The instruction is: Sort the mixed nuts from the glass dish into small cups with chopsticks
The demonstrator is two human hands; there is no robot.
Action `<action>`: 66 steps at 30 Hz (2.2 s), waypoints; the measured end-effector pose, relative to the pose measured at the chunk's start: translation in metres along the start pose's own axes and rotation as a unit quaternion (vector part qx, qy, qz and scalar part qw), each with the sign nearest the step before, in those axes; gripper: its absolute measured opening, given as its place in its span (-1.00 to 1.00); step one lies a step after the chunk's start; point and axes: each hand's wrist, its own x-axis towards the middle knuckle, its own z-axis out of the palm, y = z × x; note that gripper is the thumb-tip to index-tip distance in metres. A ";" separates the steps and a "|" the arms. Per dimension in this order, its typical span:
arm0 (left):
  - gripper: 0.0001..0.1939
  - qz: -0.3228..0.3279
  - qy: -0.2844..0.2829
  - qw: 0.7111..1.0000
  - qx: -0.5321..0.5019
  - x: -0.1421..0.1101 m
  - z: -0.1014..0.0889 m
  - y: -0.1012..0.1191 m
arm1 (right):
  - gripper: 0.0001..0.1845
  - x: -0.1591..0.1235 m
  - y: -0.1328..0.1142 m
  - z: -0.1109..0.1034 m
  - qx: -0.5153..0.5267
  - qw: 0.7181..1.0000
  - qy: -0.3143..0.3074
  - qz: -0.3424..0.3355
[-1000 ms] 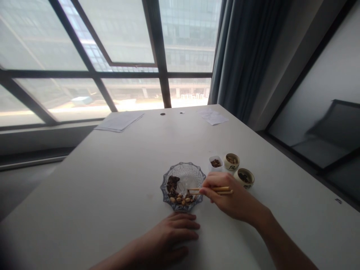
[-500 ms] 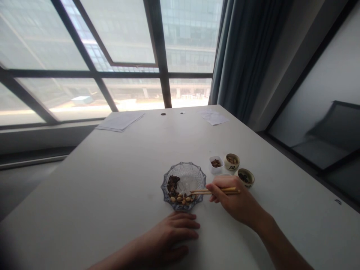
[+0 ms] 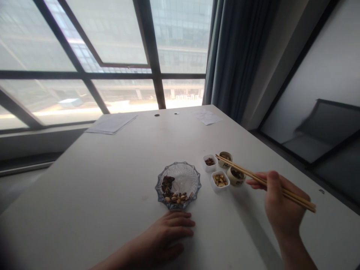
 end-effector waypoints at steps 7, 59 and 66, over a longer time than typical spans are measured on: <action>-0.55 0.001 0.005 1.000 0.008 0.000 0.001 -0.001 | -0.50 0.003 0.013 0.037 0.080 0.992 -0.086 0.050; -0.57 0.004 -0.005 1.000 -0.009 -0.001 0.002 -0.003 | -0.55 -0.061 -0.008 0.080 0.134 0.913 -0.330 0.198; -0.58 0.006 -0.002 1.000 -0.005 0.000 0.002 -0.002 | -0.53 -0.063 -0.001 0.081 0.116 0.917 -0.331 0.190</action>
